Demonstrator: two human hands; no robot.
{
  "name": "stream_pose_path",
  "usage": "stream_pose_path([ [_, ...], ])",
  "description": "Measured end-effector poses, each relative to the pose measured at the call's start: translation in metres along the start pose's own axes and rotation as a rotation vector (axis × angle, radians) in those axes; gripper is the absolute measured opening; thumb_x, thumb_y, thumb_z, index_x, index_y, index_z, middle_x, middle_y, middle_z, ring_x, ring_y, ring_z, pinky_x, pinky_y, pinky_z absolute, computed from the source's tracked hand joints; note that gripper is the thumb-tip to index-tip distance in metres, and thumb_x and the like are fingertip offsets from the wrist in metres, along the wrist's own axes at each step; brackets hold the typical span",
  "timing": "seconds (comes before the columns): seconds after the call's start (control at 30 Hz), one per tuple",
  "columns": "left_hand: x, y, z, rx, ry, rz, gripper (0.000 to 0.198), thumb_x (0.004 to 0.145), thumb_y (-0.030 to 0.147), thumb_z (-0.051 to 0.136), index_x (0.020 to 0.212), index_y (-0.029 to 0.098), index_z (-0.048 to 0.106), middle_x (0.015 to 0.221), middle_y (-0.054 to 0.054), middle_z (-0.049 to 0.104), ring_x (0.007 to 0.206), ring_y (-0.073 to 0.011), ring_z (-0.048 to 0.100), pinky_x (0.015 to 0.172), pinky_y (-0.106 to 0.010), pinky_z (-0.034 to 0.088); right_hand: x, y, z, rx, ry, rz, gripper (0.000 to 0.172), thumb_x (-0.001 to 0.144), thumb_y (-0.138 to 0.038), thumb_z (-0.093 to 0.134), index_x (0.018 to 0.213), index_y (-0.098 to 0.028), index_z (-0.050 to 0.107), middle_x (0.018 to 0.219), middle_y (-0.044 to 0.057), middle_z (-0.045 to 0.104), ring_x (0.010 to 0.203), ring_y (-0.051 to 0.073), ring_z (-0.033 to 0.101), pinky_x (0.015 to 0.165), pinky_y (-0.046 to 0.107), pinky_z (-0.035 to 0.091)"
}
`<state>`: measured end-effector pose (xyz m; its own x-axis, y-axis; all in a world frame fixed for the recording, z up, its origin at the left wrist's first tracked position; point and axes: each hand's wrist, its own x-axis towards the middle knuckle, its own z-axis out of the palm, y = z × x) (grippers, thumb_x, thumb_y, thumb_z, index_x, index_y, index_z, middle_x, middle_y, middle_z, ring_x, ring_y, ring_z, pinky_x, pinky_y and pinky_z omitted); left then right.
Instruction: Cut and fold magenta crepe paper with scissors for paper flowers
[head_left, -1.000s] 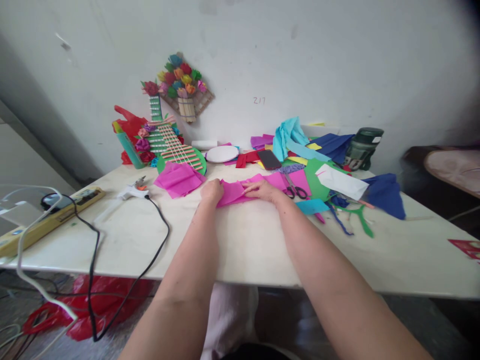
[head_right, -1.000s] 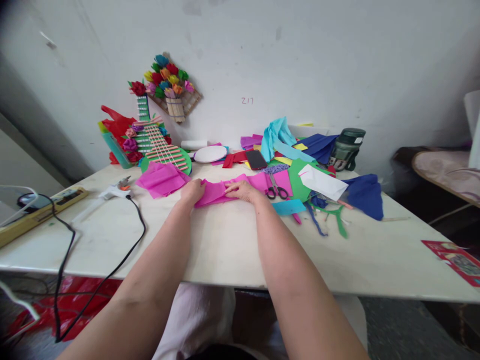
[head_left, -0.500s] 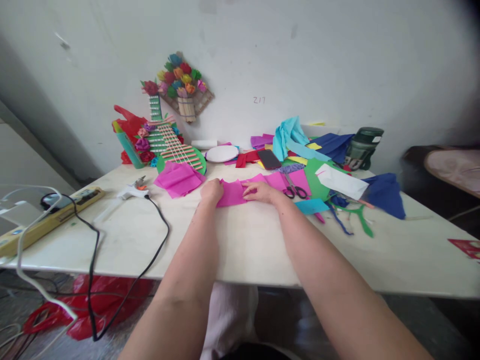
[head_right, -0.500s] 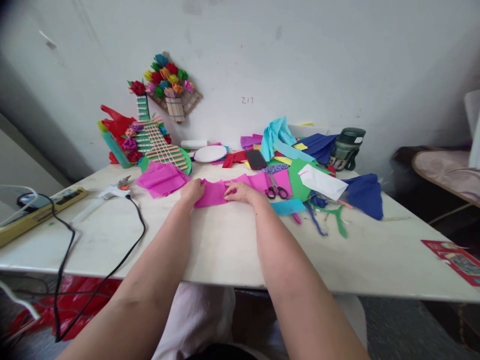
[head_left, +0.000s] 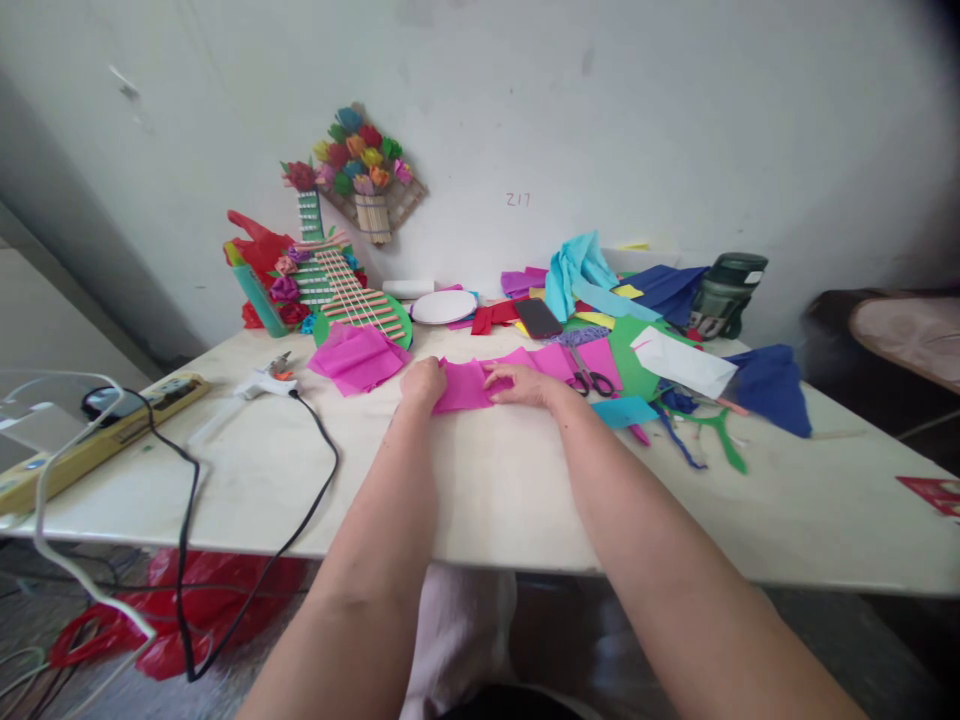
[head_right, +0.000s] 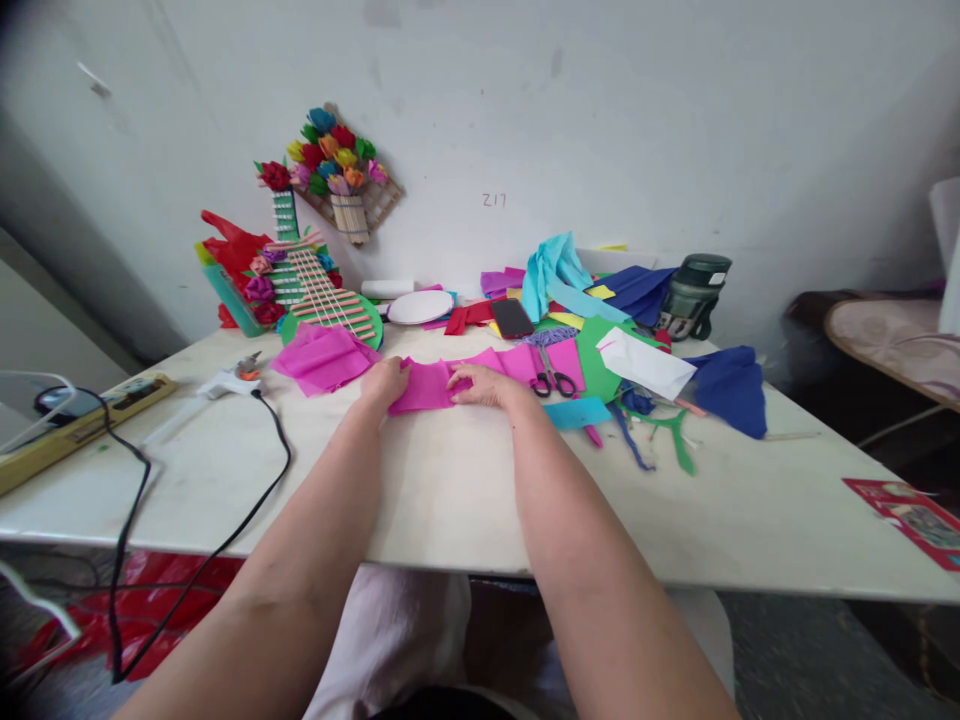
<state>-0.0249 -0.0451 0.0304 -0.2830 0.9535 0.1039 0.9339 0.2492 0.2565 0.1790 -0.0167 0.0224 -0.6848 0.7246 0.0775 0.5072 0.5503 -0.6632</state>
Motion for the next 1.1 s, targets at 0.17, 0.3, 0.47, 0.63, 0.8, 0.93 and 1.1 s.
stream_pose_path([
  [0.17, 0.0, 0.0, 0.0, 0.0, 0.01, 0.001, 0.039, 0.089, 0.036, 0.035, 0.11, 0.016, 0.061, 0.112, -0.015, 0.064, 0.104, -0.0278, 0.06, 0.081, -0.036, 0.047, 0.001, 0.0, -0.001, 0.001, -0.006, 0.003, 0.033, 0.068, -0.013, 0.068, 0.101, -0.02, 0.07, 0.142, 0.007, 0.043, 0.13, 0.023, 0.04, 0.108, 0.035, 0.029],
  [0.3, -0.001, 0.0, -0.001, -0.015, 0.015, 0.001, 0.047, 0.086, 0.049, 0.038, 0.107, 0.015, 0.062, 0.109, -0.016, 0.065, 0.103, -0.0282, 0.06, 0.08, -0.034, 0.047, 0.003, 0.005, 0.001, 0.01, -0.005, -0.011, 0.034, 0.068, -0.014, 0.068, 0.101, -0.019, 0.07, 0.141, 0.007, 0.045, 0.129, 0.023, 0.042, 0.108, 0.035, 0.03],
  [0.47, -0.001, 0.0, -0.001, -0.024, 0.016, -0.019, 0.05, 0.077, 0.055, 0.051, 0.105, 0.014, 0.062, 0.109, -0.017, 0.065, 0.101, -0.0286, 0.061, 0.078, -0.033, 0.047, 0.004, 0.004, 0.002, 0.013, -0.008, -0.011, 0.033, 0.067, -0.012, 0.067, 0.098, -0.02, 0.07, 0.138, 0.007, 0.049, 0.128, 0.024, 0.043, 0.108, 0.036, 0.03],
  [0.63, -0.001, 0.001, 0.001, -0.011, 0.026, -0.032, 0.048, 0.077, 0.052, 0.054, 0.106, 0.015, 0.062, 0.11, -0.016, 0.065, 0.102, -0.0279, 0.061, 0.079, -0.033, 0.047, 0.005, 0.0, 0.005, 0.003, 0.025, -0.009, 0.025, 0.07, -0.013, 0.064, 0.093, -0.02, 0.071, 0.134, 0.007, 0.052, 0.127, 0.024, 0.045, 0.107, 0.037, 0.031],
  [0.8, -0.001, 0.002, 0.001, 0.005, 0.029, -0.025, 0.047, 0.077, 0.051, 0.054, 0.107, 0.015, 0.062, 0.109, -0.017, 0.065, 0.101, -0.028, 0.061, 0.08, -0.033, 0.047, 0.008, -0.006, 0.01, -0.065, 0.215, -0.02, 0.035, 0.075, -0.016, 0.06, 0.109, -0.018, 0.066, 0.14, 0.009, 0.045, 0.13, 0.021, 0.041, 0.108, 0.036, 0.03],
  [0.93, -0.002, 0.003, 0.0, 0.003, 0.028, -0.02, 0.046, 0.079, 0.049, 0.053, 0.108, 0.015, 0.062, 0.111, -0.017, 0.064, 0.102, -0.0283, 0.061, 0.081, -0.033, 0.047, 0.015, -0.02, 0.017, -0.184, 0.306, -0.046, 0.044, 0.083, -0.023, 0.05, 0.126, -0.014, 0.056, 0.141, 0.012, 0.044, 0.135, 0.019, 0.033, 0.113, 0.038, 0.02],
  [1.1, -0.004, 0.002, 0.001, -0.005, 0.026, -0.009, 0.039, 0.082, 0.042, 0.051, 0.107, 0.015, 0.061, 0.11, -0.017, 0.065, 0.102, -0.0272, 0.061, 0.081, -0.033, 0.047, 0.024, -0.056, 0.037, -0.161, 0.276, -0.105, 0.051, 0.088, -0.017, 0.037, 0.139, -0.015, 0.041, 0.148, 0.005, 0.034, 0.138, 0.012, 0.024, 0.115, 0.031, 0.017],
])
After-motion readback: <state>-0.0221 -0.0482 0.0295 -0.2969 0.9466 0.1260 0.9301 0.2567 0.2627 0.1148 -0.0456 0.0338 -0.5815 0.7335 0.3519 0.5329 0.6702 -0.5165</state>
